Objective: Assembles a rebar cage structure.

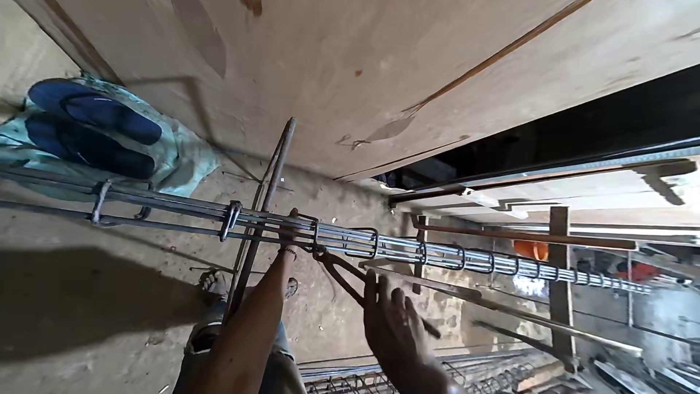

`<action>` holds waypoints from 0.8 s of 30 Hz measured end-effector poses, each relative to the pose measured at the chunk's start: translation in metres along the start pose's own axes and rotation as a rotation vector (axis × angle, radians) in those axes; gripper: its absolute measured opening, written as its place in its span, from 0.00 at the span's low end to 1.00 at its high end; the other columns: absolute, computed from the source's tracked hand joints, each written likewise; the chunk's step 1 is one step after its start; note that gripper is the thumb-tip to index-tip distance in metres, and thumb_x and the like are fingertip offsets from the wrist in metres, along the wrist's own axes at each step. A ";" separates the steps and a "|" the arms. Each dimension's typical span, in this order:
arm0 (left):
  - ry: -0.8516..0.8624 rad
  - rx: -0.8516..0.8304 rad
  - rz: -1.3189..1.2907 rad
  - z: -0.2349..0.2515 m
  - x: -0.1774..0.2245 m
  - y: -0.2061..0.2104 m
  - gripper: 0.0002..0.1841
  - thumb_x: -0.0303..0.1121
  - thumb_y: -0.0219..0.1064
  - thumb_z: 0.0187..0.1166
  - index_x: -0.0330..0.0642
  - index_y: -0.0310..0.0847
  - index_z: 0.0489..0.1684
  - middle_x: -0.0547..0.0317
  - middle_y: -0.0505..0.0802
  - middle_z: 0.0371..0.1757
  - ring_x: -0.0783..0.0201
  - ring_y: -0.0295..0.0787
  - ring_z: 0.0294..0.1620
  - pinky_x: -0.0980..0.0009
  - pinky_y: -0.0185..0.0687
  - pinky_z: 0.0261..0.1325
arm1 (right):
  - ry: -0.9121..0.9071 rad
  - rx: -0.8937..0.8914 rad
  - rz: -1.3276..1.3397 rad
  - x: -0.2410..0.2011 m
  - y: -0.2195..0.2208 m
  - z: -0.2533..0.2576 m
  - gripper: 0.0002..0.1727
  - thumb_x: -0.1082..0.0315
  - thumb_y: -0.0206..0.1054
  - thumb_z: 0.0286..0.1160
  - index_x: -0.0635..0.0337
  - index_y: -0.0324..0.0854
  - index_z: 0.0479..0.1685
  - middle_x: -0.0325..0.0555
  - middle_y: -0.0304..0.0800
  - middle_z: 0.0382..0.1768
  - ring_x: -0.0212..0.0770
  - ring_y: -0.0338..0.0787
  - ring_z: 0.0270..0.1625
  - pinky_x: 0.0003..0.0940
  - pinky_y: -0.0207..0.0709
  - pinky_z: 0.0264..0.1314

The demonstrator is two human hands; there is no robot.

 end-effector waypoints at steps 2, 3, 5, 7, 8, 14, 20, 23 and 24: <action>-0.029 0.047 0.026 0.003 -0.007 -0.003 0.24 0.43 0.55 0.93 0.29 0.81 0.68 0.34 0.88 0.67 0.45 0.82 0.73 0.47 0.69 0.80 | 0.105 -0.496 0.347 -0.004 0.024 -0.002 0.20 0.67 0.54 0.86 0.64 0.73 0.72 0.61 0.87 0.53 0.58 0.92 0.51 0.53 0.86 0.51; -0.023 0.055 0.031 0.004 -0.009 -0.003 0.24 0.44 0.55 0.93 0.29 0.82 0.67 0.34 0.89 0.66 0.44 0.83 0.73 0.46 0.69 0.80 | 0.123 -0.603 0.566 -0.007 0.031 -0.004 0.17 0.63 0.54 0.87 0.61 0.77 0.65 0.57 0.88 0.44 0.54 0.91 0.44 0.51 0.84 0.47; -0.006 0.041 0.047 0.003 -0.009 -0.002 0.23 0.42 0.54 0.93 0.29 0.81 0.69 0.34 0.88 0.67 0.44 0.82 0.73 0.47 0.69 0.80 | 0.178 -0.623 0.934 -0.015 0.050 -0.011 0.18 0.56 0.58 0.88 0.60 0.82 0.59 0.47 0.86 0.32 0.44 0.87 0.30 0.44 0.83 0.37; 0.010 0.051 0.081 0.000 -0.005 -0.004 0.22 0.41 0.54 0.93 0.29 0.82 0.66 0.34 0.90 0.62 0.44 0.85 0.69 0.46 0.72 0.76 | 0.282 -0.479 1.156 -0.029 0.079 -0.019 0.19 0.54 0.65 0.84 0.59 0.85 0.59 0.43 0.86 0.26 0.40 0.85 0.23 0.42 0.83 0.30; 0.024 0.049 0.095 -0.001 -0.004 -0.004 0.22 0.41 0.53 0.93 0.29 0.83 0.66 0.33 0.91 0.61 0.44 0.86 0.68 0.46 0.73 0.76 | 0.314 -0.361 1.215 -0.039 0.095 -0.021 0.18 0.55 0.66 0.82 0.59 0.85 0.59 0.43 0.86 0.24 0.39 0.83 0.21 0.41 0.81 0.29; 0.001 -0.011 -0.048 0.002 -0.018 0.005 0.31 0.54 0.43 0.95 0.33 0.84 0.57 0.38 0.90 0.53 0.48 0.87 0.55 0.46 0.79 0.64 | 0.330 0.391 1.199 -0.085 0.170 0.002 0.21 0.68 0.68 0.76 0.74 0.84 0.64 0.50 0.93 0.30 0.34 0.88 0.23 0.32 0.86 0.31; -0.063 -0.106 -0.018 -0.067 0.034 -0.021 0.25 0.44 0.48 0.95 0.28 0.76 0.70 0.34 0.85 0.68 0.48 0.80 0.69 0.53 0.71 0.74 | 0.258 -0.244 2.362 -0.111 0.148 -0.023 0.19 0.57 0.57 0.89 0.62 0.81 0.63 0.37 0.83 0.22 0.27 0.79 0.17 0.24 0.77 0.20; -0.122 -0.110 -0.078 -0.072 0.030 -0.021 0.23 0.41 0.50 0.95 0.30 0.73 0.74 0.37 0.83 0.71 0.53 0.79 0.70 0.57 0.71 0.75 | -0.004 -0.647 2.855 -0.131 0.122 -0.033 0.24 0.44 0.70 0.77 0.51 0.81 0.61 0.34 0.85 0.28 0.29 0.86 0.26 0.24 0.82 0.31; -0.133 -0.128 -0.045 -0.069 0.022 -0.019 0.21 0.36 0.52 0.94 0.28 0.72 0.75 0.35 0.82 0.71 0.51 0.78 0.70 0.57 0.71 0.75 | 0.089 -0.587 2.717 -0.126 0.129 -0.032 0.24 0.49 0.76 0.73 0.55 0.83 0.61 0.39 0.90 0.29 0.32 0.90 0.29 0.28 0.87 0.36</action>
Point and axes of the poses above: each hand's wrist, its own z-axis towards the middle knuckle, its own y-axis out of the palm, x = y × z, the point moved 10 cm from there along z, towards the middle knuckle
